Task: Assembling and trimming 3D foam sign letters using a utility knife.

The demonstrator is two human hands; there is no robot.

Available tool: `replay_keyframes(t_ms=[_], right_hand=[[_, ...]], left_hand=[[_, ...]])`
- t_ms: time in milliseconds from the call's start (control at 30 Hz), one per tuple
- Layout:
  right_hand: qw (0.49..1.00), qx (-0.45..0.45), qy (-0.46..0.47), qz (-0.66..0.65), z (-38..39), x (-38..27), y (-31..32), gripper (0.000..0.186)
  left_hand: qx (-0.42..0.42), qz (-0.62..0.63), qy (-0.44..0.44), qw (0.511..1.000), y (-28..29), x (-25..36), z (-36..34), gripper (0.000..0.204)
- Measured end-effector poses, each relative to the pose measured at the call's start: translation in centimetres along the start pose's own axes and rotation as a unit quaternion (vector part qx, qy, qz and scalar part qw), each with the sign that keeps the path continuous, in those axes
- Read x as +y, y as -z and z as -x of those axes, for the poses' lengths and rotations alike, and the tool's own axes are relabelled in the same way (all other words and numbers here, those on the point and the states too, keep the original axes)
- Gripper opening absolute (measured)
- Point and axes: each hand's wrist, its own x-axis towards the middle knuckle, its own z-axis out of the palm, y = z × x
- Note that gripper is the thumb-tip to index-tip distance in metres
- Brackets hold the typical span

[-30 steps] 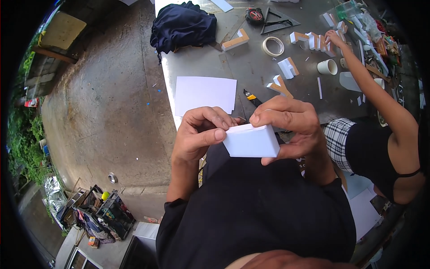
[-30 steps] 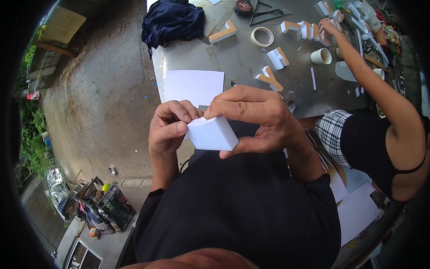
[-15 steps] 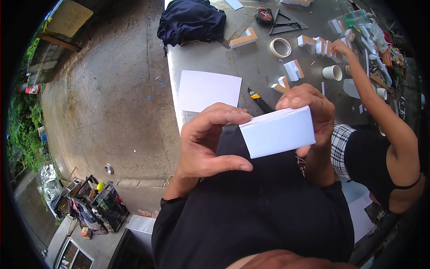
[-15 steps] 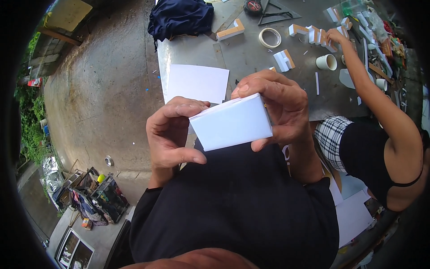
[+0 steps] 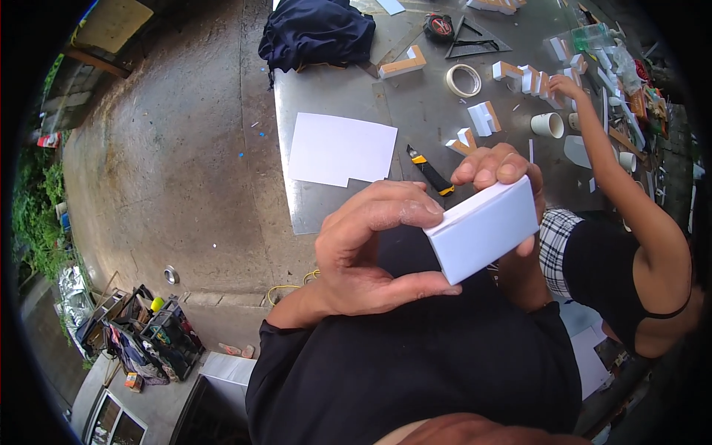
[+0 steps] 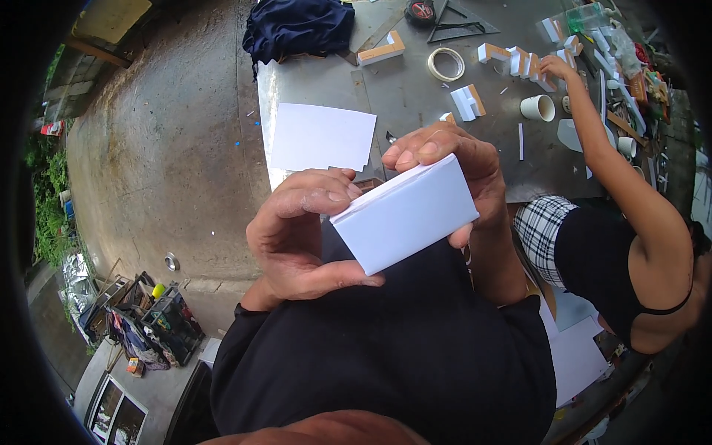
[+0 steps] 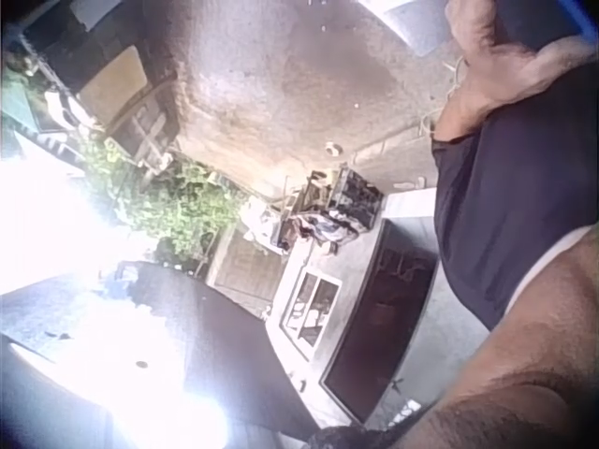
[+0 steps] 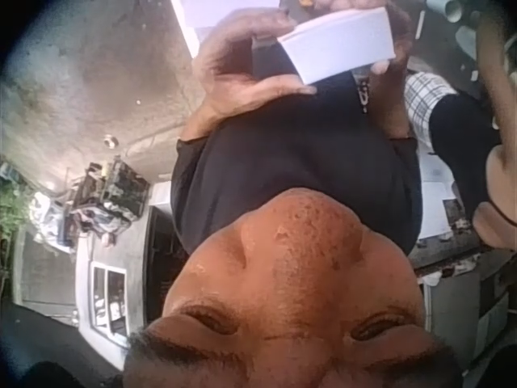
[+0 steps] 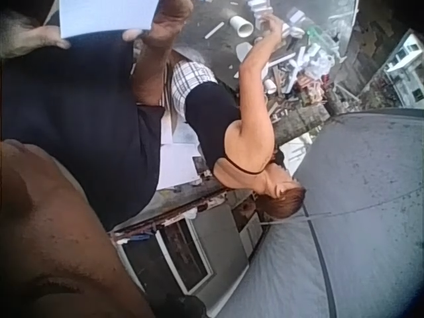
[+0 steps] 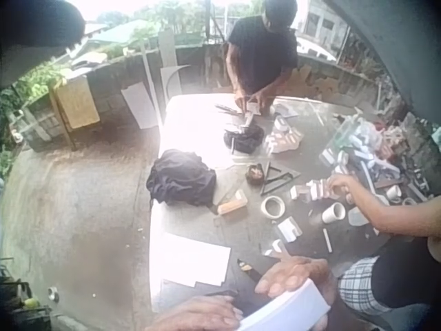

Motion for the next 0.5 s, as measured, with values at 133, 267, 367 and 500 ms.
replay_keyframes(t_ms=[133,267,367,500], right_hand=[[1.0,0.006,-0.021,0.001,0.14,-0.08,0.27,0.085],[1.0,0.015,-0.017,0.022,0.26,-0.08,0.3,0.085],[0.999,0.021,-0.02,0.041,0.35,0.08,0.45,0.086],[0.998,0.035,-0.03,0.05,0.41,0.15,-0.16,0.088]], left_hand=[[0.017,-0.009,0.021,1.0,-0.13,-0.23,0.28,0.073],[0.012,-0.043,-0.007,0.999,0.03,-0.2,0.35,0.075],[0.012,-0.083,-0.023,0.996,0.3,-0.38,0.35,0.076],[0.02,-0.104,-0.035,0.994,0.27,-0.16,0.54,0.076]])
